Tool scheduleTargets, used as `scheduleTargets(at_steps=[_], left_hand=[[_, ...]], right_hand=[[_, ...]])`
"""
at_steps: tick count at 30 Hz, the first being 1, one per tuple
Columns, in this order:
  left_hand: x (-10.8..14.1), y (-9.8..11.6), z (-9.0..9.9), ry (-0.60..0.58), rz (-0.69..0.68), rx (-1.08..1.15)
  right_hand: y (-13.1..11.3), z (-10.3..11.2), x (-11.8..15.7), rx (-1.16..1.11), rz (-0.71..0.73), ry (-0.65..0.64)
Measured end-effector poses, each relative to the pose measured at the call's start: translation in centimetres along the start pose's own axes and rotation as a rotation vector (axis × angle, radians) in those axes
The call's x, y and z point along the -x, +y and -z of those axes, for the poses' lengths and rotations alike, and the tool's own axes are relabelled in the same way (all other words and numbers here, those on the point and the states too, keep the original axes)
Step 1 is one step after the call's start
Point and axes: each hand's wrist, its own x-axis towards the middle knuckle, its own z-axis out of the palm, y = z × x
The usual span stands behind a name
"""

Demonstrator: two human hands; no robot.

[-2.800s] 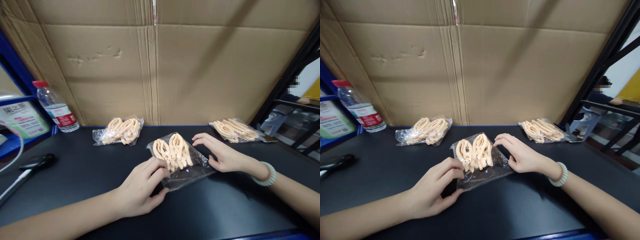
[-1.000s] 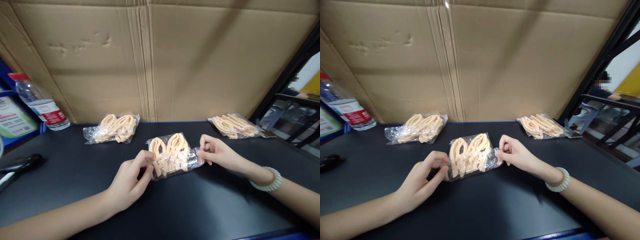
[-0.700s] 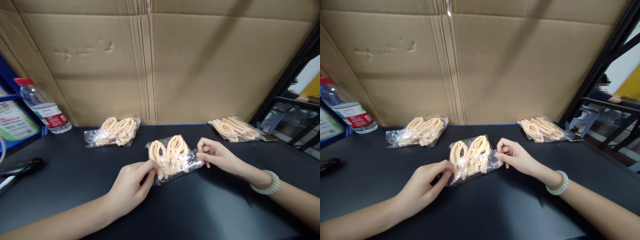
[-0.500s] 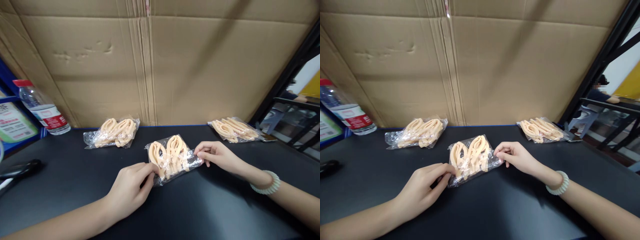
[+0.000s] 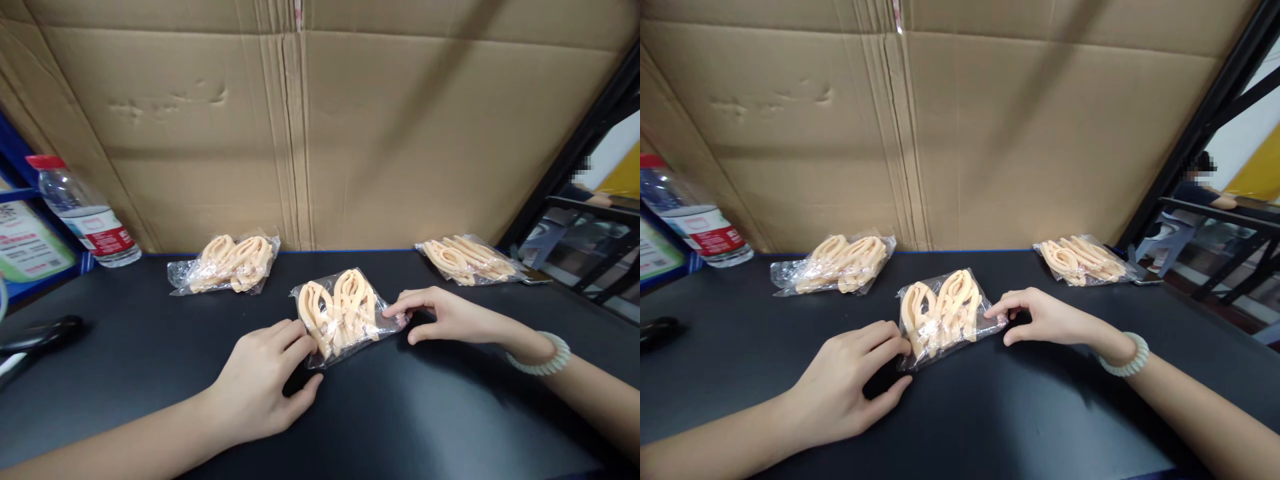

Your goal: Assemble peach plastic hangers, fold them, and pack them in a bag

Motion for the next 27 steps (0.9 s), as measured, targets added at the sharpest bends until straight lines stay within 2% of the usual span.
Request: scheduleTargets(at_steps=[4,10,15,19,24,27], left_hand=[[-0.1,-0.4,0.3,-0.035,-0.056,-0.056],[-0.8,-0.9,0.9,-0.057,-0.226,-0.200],[-1.0,-1.6,0.6,-0.042,-0.220,-0.044],[-0.8,-2.0,0.3,0.049,-0.212,0.079],[-0.6,-1.8,0.6,0.232,-0.212,0.091],[-0.5,-1.1,1.1,0.334,-0.220,0.161]], right_hand=[[0.4,-0.4,-0.1,0.161,0.114,0.031],[0.6,-1.2,-0.4,0.186,0.183,0.117],[0.4,-1.8,-0.5,0.198,0.192,0.193],[0.0,-2.0,-0.6,0.206,0.212,0.286],[-1.1,-2.3,-0.3,0.036,0.303,0.451],[-1.9,-3.3,0.0,-0.062,0.309,0.559]])
